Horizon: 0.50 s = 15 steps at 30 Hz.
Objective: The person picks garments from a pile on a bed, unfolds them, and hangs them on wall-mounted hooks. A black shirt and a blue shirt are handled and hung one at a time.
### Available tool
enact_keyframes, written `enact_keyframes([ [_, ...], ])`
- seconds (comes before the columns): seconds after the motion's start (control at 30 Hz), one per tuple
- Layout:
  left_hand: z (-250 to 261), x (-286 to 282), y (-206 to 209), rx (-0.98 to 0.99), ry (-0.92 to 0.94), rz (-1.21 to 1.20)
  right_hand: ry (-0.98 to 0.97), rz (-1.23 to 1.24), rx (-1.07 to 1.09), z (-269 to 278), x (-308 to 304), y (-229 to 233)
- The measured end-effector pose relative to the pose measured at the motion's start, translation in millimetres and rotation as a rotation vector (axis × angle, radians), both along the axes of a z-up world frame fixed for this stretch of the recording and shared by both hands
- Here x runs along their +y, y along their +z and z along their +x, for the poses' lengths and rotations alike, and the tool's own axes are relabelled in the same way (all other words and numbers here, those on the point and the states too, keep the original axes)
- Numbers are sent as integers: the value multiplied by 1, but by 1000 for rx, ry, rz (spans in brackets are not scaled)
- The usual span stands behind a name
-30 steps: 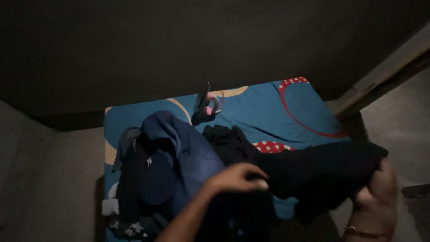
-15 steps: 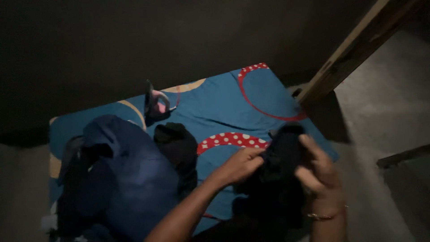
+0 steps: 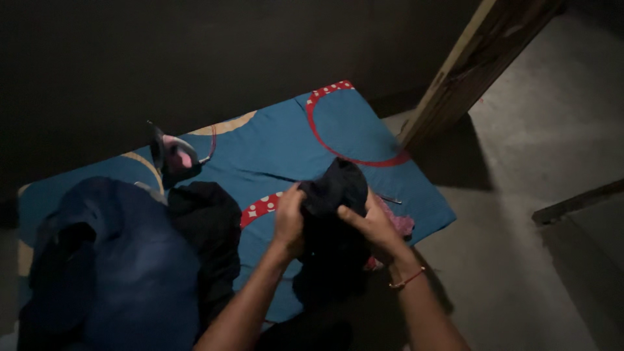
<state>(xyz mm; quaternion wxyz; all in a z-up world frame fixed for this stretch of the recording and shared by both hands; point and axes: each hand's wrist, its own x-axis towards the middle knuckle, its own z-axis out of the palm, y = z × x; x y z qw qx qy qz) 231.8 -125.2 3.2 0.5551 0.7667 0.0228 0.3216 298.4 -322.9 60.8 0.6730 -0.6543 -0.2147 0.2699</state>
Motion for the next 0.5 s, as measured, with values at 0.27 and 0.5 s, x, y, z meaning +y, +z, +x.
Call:
enact_keyframes([
  [0.27, 39, 63, 30, 31, 145, 124, -31, -440, 181, 14, -27, -55],
  [0.5, 77, 180, 20, 420, 155, -47, 166, -172, 140, 35, -53, 8],
])
